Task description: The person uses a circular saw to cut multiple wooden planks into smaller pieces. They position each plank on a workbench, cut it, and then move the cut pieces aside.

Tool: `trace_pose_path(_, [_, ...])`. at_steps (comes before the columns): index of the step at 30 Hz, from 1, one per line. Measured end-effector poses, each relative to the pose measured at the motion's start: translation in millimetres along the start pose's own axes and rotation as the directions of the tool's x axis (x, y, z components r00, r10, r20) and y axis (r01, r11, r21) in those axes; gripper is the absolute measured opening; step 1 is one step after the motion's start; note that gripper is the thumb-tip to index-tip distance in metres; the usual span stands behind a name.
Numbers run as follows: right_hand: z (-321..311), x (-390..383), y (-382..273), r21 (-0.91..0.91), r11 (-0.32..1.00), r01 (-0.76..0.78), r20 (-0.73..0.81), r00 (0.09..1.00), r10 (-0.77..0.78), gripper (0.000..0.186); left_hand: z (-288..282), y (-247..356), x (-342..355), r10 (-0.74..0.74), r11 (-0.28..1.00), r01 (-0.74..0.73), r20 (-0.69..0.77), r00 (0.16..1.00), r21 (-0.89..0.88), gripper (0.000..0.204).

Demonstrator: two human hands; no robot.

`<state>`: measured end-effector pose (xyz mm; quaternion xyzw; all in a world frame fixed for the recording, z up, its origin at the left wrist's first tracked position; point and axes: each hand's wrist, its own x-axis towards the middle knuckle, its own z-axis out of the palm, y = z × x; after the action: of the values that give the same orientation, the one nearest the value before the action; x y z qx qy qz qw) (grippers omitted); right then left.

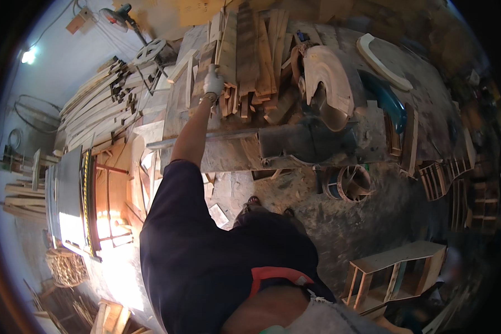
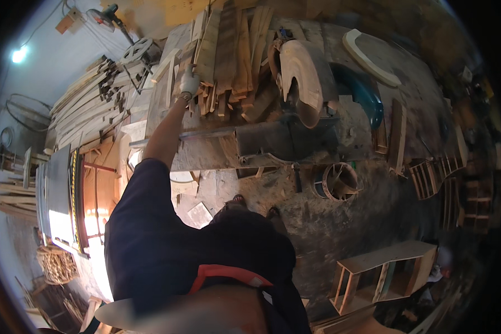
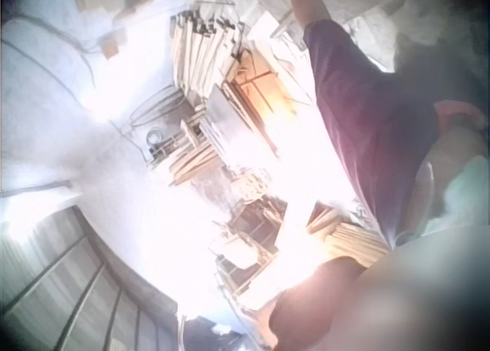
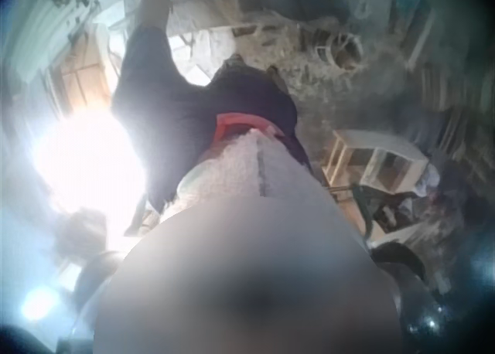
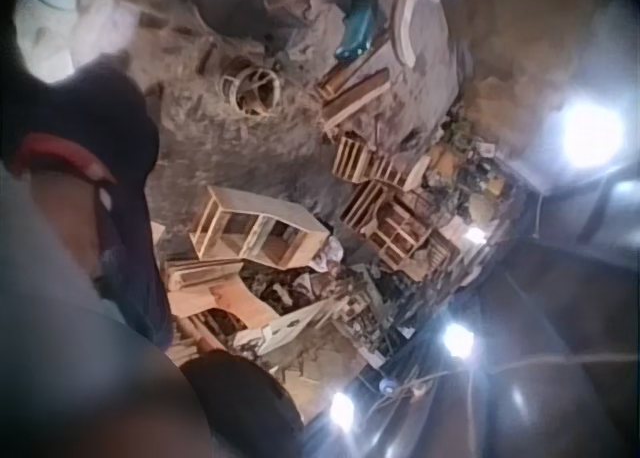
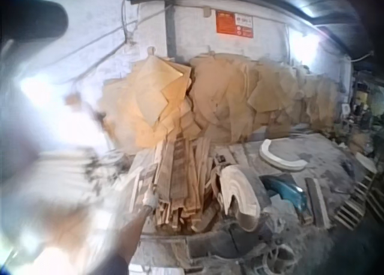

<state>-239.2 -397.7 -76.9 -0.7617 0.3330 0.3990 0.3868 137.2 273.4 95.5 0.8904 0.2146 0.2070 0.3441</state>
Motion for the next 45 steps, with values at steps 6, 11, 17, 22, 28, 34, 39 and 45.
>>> trace_pose_path(6, [-57.1, 23.5, 32.3, -0.133, 0.991, 0.014, 0.035, 0.999, -0.009, 0.035, -50.0, 4.8, -143.7, -0.053, 0.899, 0.027, -0.048, 0.997, -0.437, 0.039])
trace_pose_path(11, [-102.8, 37.5, 54.4, -0.274, 0.962, 0.016, 0.053, 0.999, -0.002, 0.035, -37.2, 34.7, -271.8, -0.082, 0.875, -0.016, -0.182, 0.980, -0.484, 0.038])
trace_pose_path(17, [-124.0, 41.1, 55.1, -0.359, 0.933, 0.021, 0.055, 0.998, -0.001, 0.035, -24.6, 35.4, -302.0, -0.057, 0.964, -0.028, -0.308, 0.950, -0.263, 0.046])
trace_pose_path(22, [-117.8, 43.5, 42.2, -0.412, 0.907, 0.081, 0.104, 0.994, -0.042, 0.035, -19.3, 46.5, -301.3, -0.247, 0.924, 0.100, -0.378, 0.892, -0.370, 0.038])
trace_pose_path(28, [-99.6, 36.7, 41.3, -0.515, 0.851, 0.101, 0.147, 0.989, -0.028, 0.035, -9.3, 60.1, -303.9, -0.658, 0.394, 0.122, -0.188, 0.729, -0.911, 0.040])
trace_pose_path(34, [-95.0, 32.7, 43.7, -0.455, 0.884, 0.107, 0.142, 0.989, -0.046, 0.034, 7.9, 70.4, -299.1, -0.557, 0.547, 0.264, -0.110, 0.823, -0.794, 0.039])
trace_pose_path(39, [-87.1, 44.9, 27.1, -0.199, 0.949, 0.245, 0.140, 0.965, -0.219, 0.039, -17.1, 116.7, -320.5, -0.450, 0.624, 0.172, -0.170, 0.877, -0.763, 0.033])
trace_pose_path(45, [-22.8, 49.3, -57.1, -0.270, 0.705, 0.656, 0.384, 0.744, -0.546, 0.043, -121.3, 131.7, -475.8, -0.441, 0.717, -0.065, -0.524, 0.729, -0.694, 0.025])
